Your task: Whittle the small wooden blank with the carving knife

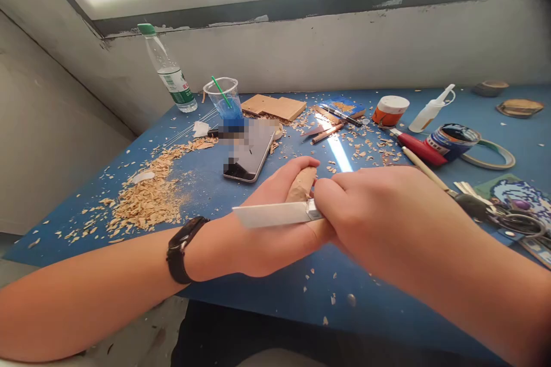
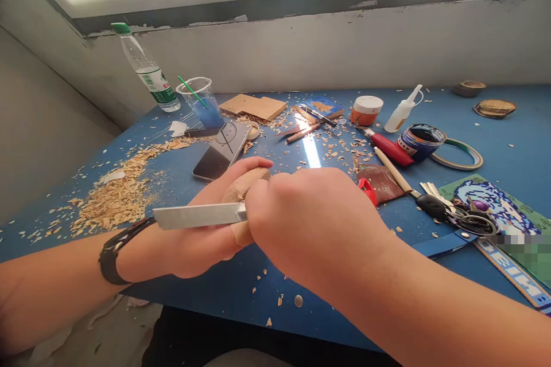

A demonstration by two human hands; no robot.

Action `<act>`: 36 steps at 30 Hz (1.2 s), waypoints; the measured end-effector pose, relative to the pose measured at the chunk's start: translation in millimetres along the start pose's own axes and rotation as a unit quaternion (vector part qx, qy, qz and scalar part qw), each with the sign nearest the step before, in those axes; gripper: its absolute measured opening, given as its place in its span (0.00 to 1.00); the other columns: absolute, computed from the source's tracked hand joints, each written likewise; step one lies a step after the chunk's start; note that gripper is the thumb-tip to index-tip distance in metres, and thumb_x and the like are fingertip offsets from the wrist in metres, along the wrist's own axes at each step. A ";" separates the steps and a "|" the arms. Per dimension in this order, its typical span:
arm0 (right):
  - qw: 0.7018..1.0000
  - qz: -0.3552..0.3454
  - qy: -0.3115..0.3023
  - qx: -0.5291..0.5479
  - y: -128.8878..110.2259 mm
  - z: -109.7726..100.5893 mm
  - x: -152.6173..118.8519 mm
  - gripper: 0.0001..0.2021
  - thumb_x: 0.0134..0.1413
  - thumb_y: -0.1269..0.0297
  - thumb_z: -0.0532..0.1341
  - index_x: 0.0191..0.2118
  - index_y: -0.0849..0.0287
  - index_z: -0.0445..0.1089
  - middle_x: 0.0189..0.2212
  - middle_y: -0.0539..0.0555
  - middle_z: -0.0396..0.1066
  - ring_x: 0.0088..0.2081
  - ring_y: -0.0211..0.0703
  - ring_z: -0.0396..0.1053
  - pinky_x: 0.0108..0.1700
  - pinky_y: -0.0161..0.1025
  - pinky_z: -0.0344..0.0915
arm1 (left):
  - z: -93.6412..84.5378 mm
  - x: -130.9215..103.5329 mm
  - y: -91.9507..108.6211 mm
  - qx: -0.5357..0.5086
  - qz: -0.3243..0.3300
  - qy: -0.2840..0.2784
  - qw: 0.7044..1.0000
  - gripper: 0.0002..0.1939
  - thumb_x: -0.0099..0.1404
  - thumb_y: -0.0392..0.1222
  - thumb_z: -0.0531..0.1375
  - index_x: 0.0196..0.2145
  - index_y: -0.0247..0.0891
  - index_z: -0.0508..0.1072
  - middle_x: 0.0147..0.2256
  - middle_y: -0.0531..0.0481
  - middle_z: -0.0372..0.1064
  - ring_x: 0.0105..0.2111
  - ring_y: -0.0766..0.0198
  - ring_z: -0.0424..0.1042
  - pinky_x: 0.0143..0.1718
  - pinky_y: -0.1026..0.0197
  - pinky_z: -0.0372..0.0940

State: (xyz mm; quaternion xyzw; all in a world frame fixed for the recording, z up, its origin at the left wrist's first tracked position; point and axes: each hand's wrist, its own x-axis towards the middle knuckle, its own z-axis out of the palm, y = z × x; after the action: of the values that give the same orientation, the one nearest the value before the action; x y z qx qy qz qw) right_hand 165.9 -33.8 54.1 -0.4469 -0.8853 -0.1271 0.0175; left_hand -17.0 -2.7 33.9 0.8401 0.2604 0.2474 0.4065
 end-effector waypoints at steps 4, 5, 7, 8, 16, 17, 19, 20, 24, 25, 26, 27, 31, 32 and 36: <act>0.996 0.074 -0.033 -0.024 -3.0 -1.4 -1.0 0.11 0.43 0.77 0.63 0.26 0.54 0.62 0.17 0.47 0.61 0.18 0.39 0.56 0.23 0.39 0.40 | 6.3 -2.1 -1.0 -0.056 -0.031 0.034 0.997 0.06 0.71 0.44 0.59 0.41 0.43 0.64 0.24 0.58 0.61 0.28 0.61 0.64 0.59 0.44 0.65; 0.994 0.095 -0.040 -0.029 -4.5 -0.9 -1.7 0.10 0.45 0.77 0.63 0.26 0.54 0.63 0.17 0.48 0.61 0.18 0.40 0.58 0.24 0.39 0.40 | 8.5 -3.0 -1.9 -0.091 -0.060 0.055 0.993 0.09 0.71 0.45 0.61 0.44 0.43 0.64 0.27 0.57 0.63 0.29 0.61 0.65 0.54 0.47 0.68; 0.990 0.131 -0.050 -0.033 -8.3 0.5 -3.5 0.09 0.50 0.76 0.61 0.27 0.54 0.64 0.18 0.49 0.62 0.19 0.42 0.62 0.24 0.39 0.41 | 14.2 -5.0 -3.8 -0.162 -0.121 0.093 0.975 0.19 0.68 0.50 0.66 0.49 0.42 0.63 0.34 0.53 0.67 0.33 0.60 0.68 0.44 0.52 0.69; 0.987 0.146 -0.056 -0.032 -10.3 1.3 -4.6 0.09 0.51 0.76 0.60 0.28 0.55 0.64 0.19 0.50 0.63 0.20 0.43 0.63 0.24 0.39 0.42 | 17.6 -6.0 -4.7 -0.196 -0.146 0.112 0.963 0.24 0.66 0.52 0.68 0.52 0.42 0.63 0.37 0.51 0.68 0.34 0.60 0.69 0.40 0.54 0.69; 0.987 0.159 -0.002 -0.014 -11.1 4.9 -5.2 0.08 0.59 0.67 0.62 0.28 0.57 0.67 0.18 0.50 0.63 0.18 0.39 0.61 0.23 0.36 0.41 | 21.5 -9.2 -14.9 -0.296 -0.196 0.149 0.923 0.37 0.66 0.59 0.70 0.63 0.46 0.58 0.39 0.51 0.70 0.38 0.56 0.77 0.42 0.51 0.74; 0.991 0.135 0.012 -0.007 -8.8 5.3 -4.6 0.09 0.60 0.65 0.63 0.28 0.57 0.67 0.18 0.49 0.63 0.18 0.40 0.62 0.23 0.37 0.40 | 16.5 -9.4 -16.0 -0.292 -0.179 0.115 0.932 0.37 0.67 0.59 0.69 0.63 0.46 0.58 0.36 0.53 0.69 0.37 0.56 0.77 0.43 0.50 0.74; 0.995 0.087 0.039 0.020 -3.3 6.6 -3.9 0.13 0.63 0.57 0.65 0.29 0.57 0.67 0.19 0.49 0.64 0.19 0.41 0.63 0.23 0.37 0.40 | 5.3 -10.7 -17.9 -0.273 -0.142 0.053 0.950 0.31 0.71 0.60 0.64 0.62 0.45 0.59 0.30 0.56 0.66 0.35 0.56 0.76 0.45 0.49 0.74; 0.996 0.068 0.048 0.037 -0.3 7.4 -3.8 0.16 0.65 0.53 0.65 0.30 0.57 0.67 0.20 0.49 0.66 0.20 0.41 0.65 0.23 0.38 0.41 | 0.3 -11.8 -19.2 -0.263 -0.125 0.024 0.956 0.29 0.73 0.60 0.62 0.62 0.46 0.59 0.29 0.56 0.66 0.34 0.57 0.75 0.44 0.50 0.73; 0.996 0.023 0.040 0.078 10.5 11.1 -4.1 0.23 0.66 0.41 0.64 0.32 0.57 0.68 0.23 0.49 0.70 0.23 0.43 0.68 0.25 0.39 0.43 | -7.0 -16.1 -28.1 -0.243 -0.092 -0.033 0.965 0.29 0.74 0.63 0.57 0.62 0.46 0.58 0.27 0.55 0.69 0.33 0.55 0.74 0.40 0.53 0.70; 0.996 0.019 0.035 0.081 12.4 12.0 -4.3 0.23 0.67 0.40 0.63 0.32 0.57 0.67 0.23 0.49 0.70 0.23 0.43 0.68 0.25 0.39 0.44 | -5.4 -16.3 -30.9 -0.252 -0.087 -0.025 0.963 0.30 0.73 0.65 0.57 0.62 0.45 0.59 0.28 0.54 0.69 0.33 0.55 0.73 0.39 0.53 0.70; 0.996 0.019 0.034 0.083 13.8 12.7 -4.4 0.24 0.67 0.40 0.62 0.33 0.57 0.67 0.23 0.49 0.70 0.24 0.43 0.67 0.26 0.39 0.44 | -3.0 -16.1 -33.6 -0.263 -0.083 -0.011 0.961 0.30 0.72 0.66 0.57 0.61 0.44 0.61 0.30 0.52 0.70 0.34 0.55 0.73 0.38 0.53 0.69; 0.995 0.020 0.036 0.087 14.6 13.2 -4.6 0.24 0.68 0.39 0.60 0.33 0.57 0.67 0.23 0.49 0.69 0.23 0.44 0.67 0.26 0.39 0.43 | -0.2 -15.3 -35.9 -0.272 -0.080 0.008 0.959 0.31 0.71 0.68 0.57 0.60 0.44 0.62 0.33 0.50 0.71 0.34 0.55 0.73 0.38 0.53 0.69; 0.994 0.030 0.040 0.096 14.6 13.7 -6.1 0.24 0.70 0.41 0.57 0.32 0.56 0.67 0.22 0.49 0.68 0.22 0.44 0.65 0.25 0.40 0.43 | 8.8 -11.6 -39.7 -0.288 -0.081 0.072 0.952 0.34 0.68 0.71 0.57 0.57 0.40 0.67 0.45 0.42 0.73 0.39 0.51 0.75 0.39 0.52 0.70; 0.994 0.030 0.042 0.096 14.2 13.4 -6.8 0.23 0.70 0.41 0.58 0.32 0.56 0.67 0.21 0.49 0.68 0.21 0.44 0.64 0.25 0.40 0.42 | 9.8 -11.1 -39.4 -0.288 -0.080 0.077 0.951 0.35 0.68 0.71 0.57 0.58 0.40 0.67 0.46 0.41 0.73 0.40 0.50 0.75 0.39 0.51 0.71; 0.993 0.035 0.059 0.098 13.1 11.9 -10.3 0.22 0.67 0.42 0.62 0.29 0.55 0.65 0.20 0.48 0.67 0.19 0.42 0.61 0.25 0.40 0.42 | 10.7 -10.3 -35.7 -0.285 -0.081 0.084 0.951 0.34 0.68 0.69 0.58 0.58 0.39 0.68 0.46 0.41 0.73 0.42 0.48 0.75 0.39 0.51 0.71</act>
State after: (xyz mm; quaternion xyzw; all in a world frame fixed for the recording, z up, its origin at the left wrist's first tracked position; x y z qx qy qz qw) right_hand 183.6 -31.7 43.8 -0.4656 -0.8747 -0.0651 0.1175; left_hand -26.4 3.8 -3.1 0.6415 0.2791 0.3471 0.6246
